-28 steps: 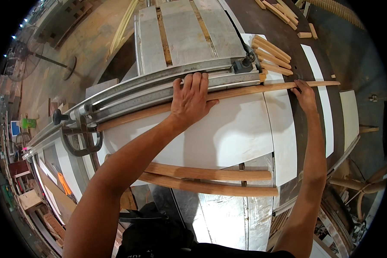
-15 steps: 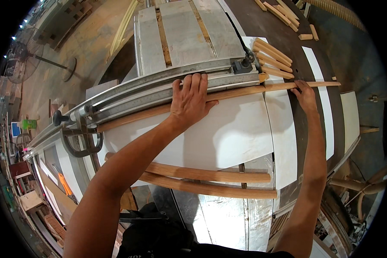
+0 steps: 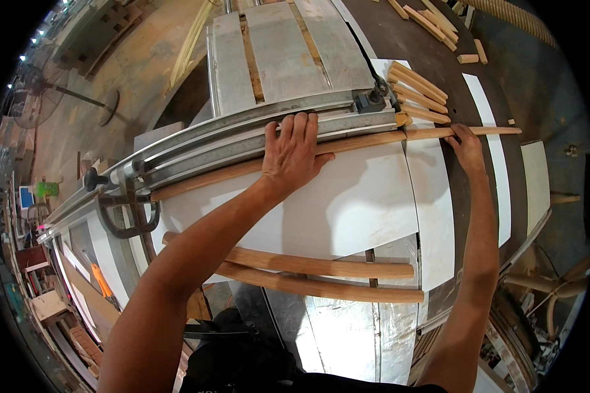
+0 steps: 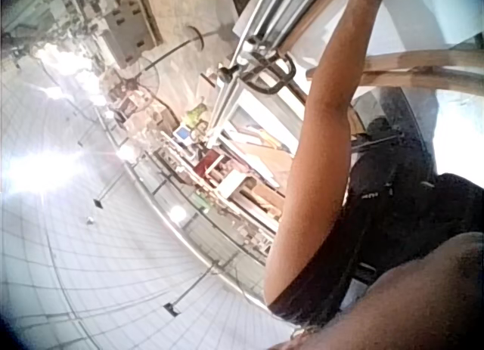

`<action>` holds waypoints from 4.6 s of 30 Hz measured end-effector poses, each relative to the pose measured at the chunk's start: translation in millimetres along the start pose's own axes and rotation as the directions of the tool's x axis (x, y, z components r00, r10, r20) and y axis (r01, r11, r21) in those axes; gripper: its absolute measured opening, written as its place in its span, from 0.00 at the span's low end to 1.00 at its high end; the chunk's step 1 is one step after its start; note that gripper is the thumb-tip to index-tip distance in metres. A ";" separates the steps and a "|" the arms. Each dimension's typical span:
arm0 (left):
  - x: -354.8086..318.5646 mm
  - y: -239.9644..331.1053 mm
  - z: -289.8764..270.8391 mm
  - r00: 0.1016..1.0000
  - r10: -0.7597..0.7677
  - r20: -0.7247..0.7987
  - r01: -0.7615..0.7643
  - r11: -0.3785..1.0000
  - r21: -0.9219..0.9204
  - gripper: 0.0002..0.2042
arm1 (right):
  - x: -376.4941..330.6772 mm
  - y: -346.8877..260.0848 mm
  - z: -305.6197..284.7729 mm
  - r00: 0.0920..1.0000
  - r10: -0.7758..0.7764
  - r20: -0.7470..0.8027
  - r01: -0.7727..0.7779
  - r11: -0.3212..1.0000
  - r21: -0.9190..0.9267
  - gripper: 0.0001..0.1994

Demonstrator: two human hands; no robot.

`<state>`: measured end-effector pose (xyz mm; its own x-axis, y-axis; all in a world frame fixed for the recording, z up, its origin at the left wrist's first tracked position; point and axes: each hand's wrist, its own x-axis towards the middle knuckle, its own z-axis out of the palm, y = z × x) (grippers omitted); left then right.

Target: The person stacks curved wooden pieces onto a cardboard sheet on the floor. They then unwrap a bundle of long wooden dowels and feed them one by one through a table saw to cut them into shorter segments.

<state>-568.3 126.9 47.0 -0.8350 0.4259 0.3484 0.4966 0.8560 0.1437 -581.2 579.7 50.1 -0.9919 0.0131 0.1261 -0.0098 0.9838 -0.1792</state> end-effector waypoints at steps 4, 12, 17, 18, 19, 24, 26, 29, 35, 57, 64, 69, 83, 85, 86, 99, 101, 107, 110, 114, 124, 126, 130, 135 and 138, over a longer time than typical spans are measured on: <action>-0.1 0.4 -0.9 1.000 -0.014 -0.001 0.014 1.000 -0.027 0.42 | -0.9 -0.1 1.6 1.000 0.019 -0.009 -0.019 1.000 0.003 0.19; 0.2 6.5 -2.7 0.998 -0.049 -0.037 0.048 0.998 -0.031 0.41 | -30.9 19.9 -4.0 0.997 0.060 -0.041 -0.060 0.998 0.002 0.19; -1.3 6.7 -3.2 0.997 -0.072 -0.023 0.071 0.997 -0.038 0.41 | -61.2 16.9 -12.6 0.998 0.062 -0.027 -0.062 0.998 0.020 0.19; -1.9 6.3 -2.6 0.997 -0.075 -0.029 0.074 0.997 -0.039 0.41 | -65.3 14.5 -14.6 0.998 0.066 -0.017 -0.066 0.998 0.020 0.20; -2.7 5.9 -2.2 0.997 -0.071 -0.023 0.071 0.997 -0.017 0.41 | -68.6 13.7 -15.6 0.998 0.062 -0.012 -0.062 0.998 0.026 0.20; -0.8 10.2 -2.9 0.997 -0.058 -0.049 0.056 0.998 -0.031 0.40 | -83.5 19.9 -16.4 0.998 0.050 -0.027 -0.048 0.997 0.051 0.22; -1.1 9.8 -3.0 0.997 -0.057 -0.054 0.055 0.998 -0.026 0.40 | -85.6 13.5 -18.4 0.999 0.052 -0.008 -0.052 0.997 0.057 0.22; -1.5 8.2 -3.8 0.997 -0.055 -0.056 0.054 0.998 -0.029 0.40 | -86.9 -0.2 -19.3 0.998 0.066 0.003 -0.066 0.997 0.026 0.22; -4.8 9.7 -6.0 0.997 0.001 -0.072 -0.006 0.998 -0.057 0.40 | -108.2 5.3 -19.0 0.998 0.043 0.042 -0.043 0.999 -0.007 0.23; -117.5 35.3 -49.0 0.949 0.115 0.293 -0.043 0.969 -0.242 0.12 | -246.6 -228.1 -9.1 0.985 0.132 -0.113 -0.087 0.937 0.340 0.14; -116.1 37.1 -54.5 0.938 0.088 0.335 0.008 0.962 -0.274 0.11 | -255.1 -223.8 -8.2 0.984 0.086 -0.156 -0.023 0.929 0.369 0.11; -128.9 23.9 -64.1 0.906 0.106 0.409 0.053 0.932 -0.360 0.12 | -254.8 -214.8 -6.0 0.988 0.056 -0.143 0.001 0.927 0.374 0.12; -230.0 -16.3 -116.7 0.920 0.044 0.390 0.086 0.947 -0.310 0.33 | -214.2 -133.4 -40.2 0.985 -0.085 0.151 0.114 0.975 -0.193 0.20; -241.4 -15.2 -119.8 0.913 0.099 0.397 0.031 0.950 -0.309 0.41 | -200.0 -123.0 -57.2 0.976 -0.151 0.156 0.180 0.964 -0.196 0.20; -245.4 -11.8 -119.5 0.903 0.098 0.417 0.050 0.943 -0.330 0.41 | -193.2 -120.5 -68.3 0.976 -0.176 0.128 0.198 0.963 -0.185 0.20; -193.8 -49.8 -100.9 0.774 -0.502 0.387 0.633 0.581 -0.512 0.19 | -165.0 -343.4 38.8 0.895 -0.443 -0.052 0.435 0.843 0.315 0.15; -194.9 -51.2 -102.3 0.760 -0.467 0.452 0.649 0.547 -0.528 0.17 | -164.1 -354.1 48.5 0.885 -0.452 -0.114 0.463 0.820 0.336 0.15; -188.7 -37.7 -101.7 0.695 -0.449 0.562 0.716 0.508 -0.479 0.16 | -165.3 -361.3 49.9 0.900 -0.413 -0.137 0.433 0.821 0.372 0.16; -181.8 -29.4 -104.1 0.705 -0.504 0.499 0.708 0.535 -0.461 0.14 | -165.0 -354.0 48.1 0.916 -0.397 -0.063 0.392 0.845 0.364 0.18; -184.6 -31.7 -95.6 0.788 -0.544 0.289 0.607 0.602 -0.519 0.12 | -161.5 -336.6 29.8 0.942 -0.310 0.132 0.277 0.935 0.220 0.24; -162.4 -38.9 -102.8 0.800 -0.402 0.446 0.563 0.760 -0.324 0.10 | -159.8 -293.8 21.9 0.972 -0.022 0.236 0.006 0.998 0.066 0.26; -158.5 -46.0 -104.5 0.766 -0.412 0.494 0.595 0.745 -0.301 0.10 | -156.7 -299.9 24.4 0.971 -0.019 0.237 0.003 0.998 0.068 0.25; -163.2 -60.6 -104.4 0.780 -0.452 0.432 0.611 0.696 -0.377 0.11 | -152.3 -309.2 34.5 0.971 -0.027 0.238 0.004 0.995 0.096 0.23; -179.9 -86.1 -103.1 0.736 -0.545 0.401 0.677 0.594 -0.435 0.13 | -145.7 -336.8 48.2 0.976 -0.074 0.204 0.040 0.985 0.165 0.20; -220.3 -110.7 -100.2 0.789 -0.552 0.268 0.608 0.641 -0.469 0.13 | -138.2 -359.3 46.0 0.976 -0.107 0.188 0.069 0.977 0.201 0.20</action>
<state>-415.6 -91.0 47.2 -0.9969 -0.0582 -0.0529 -0.0783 0.6701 0.7381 -446.4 216.2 52.2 -0.9911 -0.1265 -0.0406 -0.1034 0.9263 -0.3623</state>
